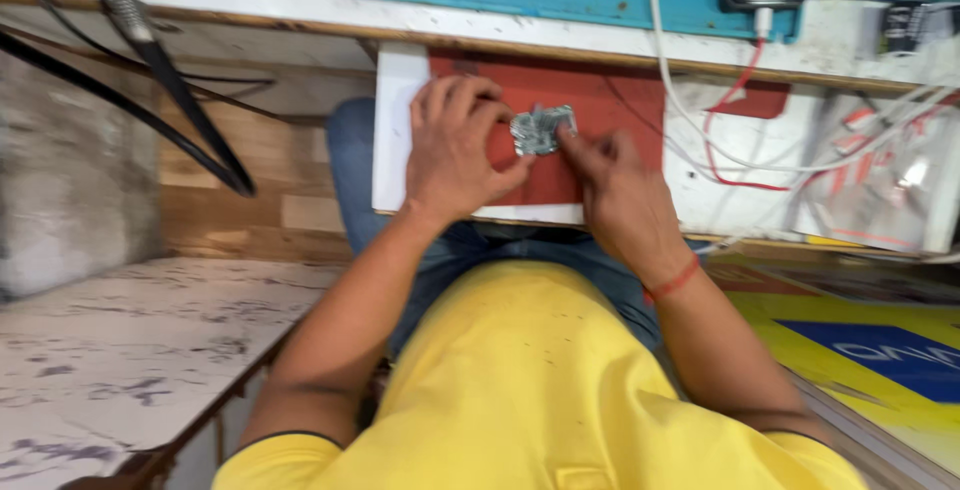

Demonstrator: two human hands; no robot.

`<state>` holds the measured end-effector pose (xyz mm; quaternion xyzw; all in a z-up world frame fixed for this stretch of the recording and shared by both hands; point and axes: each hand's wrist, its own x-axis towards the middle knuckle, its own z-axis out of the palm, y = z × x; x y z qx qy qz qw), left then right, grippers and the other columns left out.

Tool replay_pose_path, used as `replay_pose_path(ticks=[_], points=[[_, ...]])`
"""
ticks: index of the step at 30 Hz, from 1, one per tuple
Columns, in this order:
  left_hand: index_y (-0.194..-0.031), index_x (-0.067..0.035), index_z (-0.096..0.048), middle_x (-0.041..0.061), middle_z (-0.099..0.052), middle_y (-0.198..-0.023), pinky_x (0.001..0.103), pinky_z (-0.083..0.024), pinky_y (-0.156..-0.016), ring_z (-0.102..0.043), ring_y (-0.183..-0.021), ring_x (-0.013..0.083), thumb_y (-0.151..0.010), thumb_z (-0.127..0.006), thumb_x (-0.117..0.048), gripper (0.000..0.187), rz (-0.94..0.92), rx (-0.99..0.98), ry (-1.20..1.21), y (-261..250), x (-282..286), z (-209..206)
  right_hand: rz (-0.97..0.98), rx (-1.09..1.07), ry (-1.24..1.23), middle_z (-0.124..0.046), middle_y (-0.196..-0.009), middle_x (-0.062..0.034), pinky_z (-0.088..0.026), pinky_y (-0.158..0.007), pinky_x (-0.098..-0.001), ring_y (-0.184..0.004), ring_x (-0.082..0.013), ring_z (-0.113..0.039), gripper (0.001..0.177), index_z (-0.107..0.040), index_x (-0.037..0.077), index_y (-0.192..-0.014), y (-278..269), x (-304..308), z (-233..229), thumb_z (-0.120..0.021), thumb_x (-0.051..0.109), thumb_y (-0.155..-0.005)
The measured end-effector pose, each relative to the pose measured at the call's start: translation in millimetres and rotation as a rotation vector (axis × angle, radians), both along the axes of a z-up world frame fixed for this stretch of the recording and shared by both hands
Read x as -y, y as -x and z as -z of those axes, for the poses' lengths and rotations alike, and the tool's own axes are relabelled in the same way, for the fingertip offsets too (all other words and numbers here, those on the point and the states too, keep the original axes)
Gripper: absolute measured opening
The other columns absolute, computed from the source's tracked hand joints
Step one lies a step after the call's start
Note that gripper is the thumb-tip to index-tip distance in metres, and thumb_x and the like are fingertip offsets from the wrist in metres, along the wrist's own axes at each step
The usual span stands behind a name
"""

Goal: The person scrapes a small circuit board with a metal tool on a red mat, then uses a hot air gun to heat the board. The person holds the board with one hand while applying the tool or heat with the other.

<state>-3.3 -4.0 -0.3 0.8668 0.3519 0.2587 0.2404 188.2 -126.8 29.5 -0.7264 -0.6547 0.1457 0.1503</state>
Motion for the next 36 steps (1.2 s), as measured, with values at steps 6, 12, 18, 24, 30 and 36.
replay_pose_path(ticks=[6, 12, 18, 24, 30, 36], points=[[-0.100, -0.011, -0.070, 0.006, -0.058, -0.123, 0.053, -0.028, -0.117, -0.047, -0.127, 0.0311, -0.071, -0.088, -0.036, 0.042, -0.003, 0.006, -0.016, 2, -5, -2, -0.111, -0.019, 0.079, -0.064, -0.103, -0.0126, -0.054, -0.058, -0.0479, -0.069, -0.0368, -0.066, 0.058, -0.064, 0.019, -0.140, 5, -6, -3, -0.057, 0.001, -0.086], [-0.100, -0.010, -0.070, 0.007, -0.058, -0.123, 0.054, -0.028, -0.116, -0.047, -0.126, 0.0311, -0.069, -0.087, -0.035, 0.043, 0.006, -0.009, 0.013, 3, -3, 0, -0.138, -0.028, 0.104, -0.063, -0.101, -0.0146, -0.053, -0.056, -0.0467, -0.068, -0.0362, -0.066, 0.053, -0.064, 0.018, -0.139, 3, -8, -2, -0.060, 0.004, -0.088], [-0.101, -0.010, -0.070, 0.007, -0.058, -0.122, 0.054, -0.029, -0.116, -0.049, -0.124, 0.0311, -0.071, -0.088, -0.037, 0.043, -0.003, 0.000, -0.003, 0, -2, -1, -0.130, -0.074, 0.084, -0.062, -0.101, -0.0148, -0.054, -0.061, -0.0472, -0.073, -0.0371, -0.066, 0.058, -0.057, 0.014, -0.146, 0, 0, -4, -0.058, 0.003, -0.089], [-0.100, -0.010, -0.071, 0.007, -0.059, -0.120, 0.053, -0.030, -0.115, -0.050, -0.124, 0.0301, -0.070, -0.088, -0.036, 0.043, 0.004, 0.010, 0.033, -2, -6, -2, 0.034, -0.018, 0.237, -0.061, -0.104, -0.0173, -0.054, -0.061, -0.0507, -0.071, -0.0407, -0.066, 0.062, -0.054, 0.017, -0.148, 0, 6, -4, -0.055, 0.003, -0.087], [-0.101, -0.012, -0.071, 0.006, -0.059, -0.122, 0.053, -0.030, -0.116, -0.049, -0.126, 0.0299, -0.072, -0.088, -0.034, 0.040, -0.015, 0.019, 0.014, -1, 0, -5, 0.045, -0.039, 0.167, -0.060, -0.113, -0.0194, -0.053, -0.061, -0.0516, -0.076, -0.0432, -0.065, 0.065, -0.053, 0.015, -0.150, 12, 0, -9, -0.052, -0.002, -0.088], [-0.101, -0.010, -0.070, 0.007, -0.058, -0.123, 0.053, -0.030, -0.112, -0.047, -0.126, 0.0329, -0.071, -0.089, -0.036, 0.044, -0.001, 0.009, 0.014, 1, 1, -2, 0.054, 0.034, 0.092, -0.060, -0.115, -0.0182, -0.054, -0.062, -0.0495, -0.077, -0.0414, -0.065, 0.061, -0.054, 0.019, -0.148, 9, -1, -12, -0.053, -0.001, -0.091]])
